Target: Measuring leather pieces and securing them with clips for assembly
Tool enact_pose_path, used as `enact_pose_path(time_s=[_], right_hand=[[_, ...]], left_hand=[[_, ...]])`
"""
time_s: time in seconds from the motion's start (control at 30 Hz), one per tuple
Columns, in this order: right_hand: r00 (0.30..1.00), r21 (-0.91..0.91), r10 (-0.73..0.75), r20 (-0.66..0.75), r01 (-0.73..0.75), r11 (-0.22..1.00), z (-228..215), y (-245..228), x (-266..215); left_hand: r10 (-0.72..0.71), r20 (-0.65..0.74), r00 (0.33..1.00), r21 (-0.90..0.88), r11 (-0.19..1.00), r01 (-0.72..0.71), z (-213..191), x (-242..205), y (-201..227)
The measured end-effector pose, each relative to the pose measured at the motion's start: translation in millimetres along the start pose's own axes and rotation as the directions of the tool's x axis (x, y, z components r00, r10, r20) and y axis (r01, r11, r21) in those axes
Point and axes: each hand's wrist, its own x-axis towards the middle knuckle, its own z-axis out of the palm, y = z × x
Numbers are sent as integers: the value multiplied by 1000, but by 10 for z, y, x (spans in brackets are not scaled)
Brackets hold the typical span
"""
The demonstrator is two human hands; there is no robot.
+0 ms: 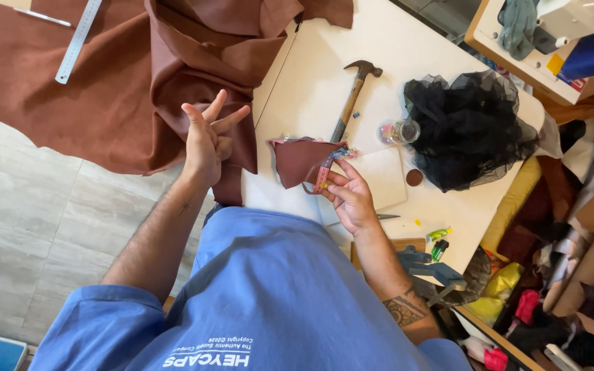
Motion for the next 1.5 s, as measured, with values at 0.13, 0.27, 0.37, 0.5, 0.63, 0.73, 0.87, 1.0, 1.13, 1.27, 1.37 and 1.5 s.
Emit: enact_pose_path(time_s=[0.13, 0.27, 0.37, 0.5, 0.63, 0.73, 0.87, 1.0, 1.13, 1.27, 1.37, 1.5], right_hand=[[1000, 3, -5, -25, 5, 1000, -52, 120, 7], [998, 24, -10, -56, 11, 1000, 1, 188, -39], [998, 55, -38, -45, 40, 998, 224, 133, -83], [997, 105, -79, 9, 77, 991, 350, 77, -102], [992, 142, -123, 5, 121, 982, 175, 171, -45], [990, 167, -140, -7, 139, 976, -102, 330, 87], [985, 77, -70, -157, 83, 994, -473, 528, 320], [973, -25, 10, -231, -16, 1000, -926, 906, 473], [953, -17, 16, -304, -22, 1000, -1148, 1166, 540], [880, -173, -72, -469, -11, 985, -1401, 1342, 465], [818, -259, -149, -556, 0, 966, -1581, 1418, 391], [792, -246, -130, -596, -25, 969, -1739, 1554, 611]], left_hand=[[-14, 25, 1000, 4, 1000, 14, -86, 110, -95], [27, 93, 995, -1, 1000, -27, -114, 196, -108], [-27, 116, 993, 73, 997, 19, -212, 384, -399], [-285, 19, 958, 410, 876, 253, -531, 605, -1577], [-542, 201, 816, 70, 839, 540, -183, 198, -1584], [-466, 117, 877, -239, 844, 480, -110, 366, -1865], [-415, 13, 910, -159, 897, 411, -169, 651, -1733], [-412, 70, 909, 13, 911, 412, -282, 865, -1649], [-457, 0, 890, -7, 890, 457, -479, 921, -1816], [-327, -56, 943, 358, 875, 325, -369, 698, -1611], [-244, -135, 960, 501, 820, 279, -475, 672, -1666], [-236, -258, 937, 480, 810, 336, -604, 614, -1753]])
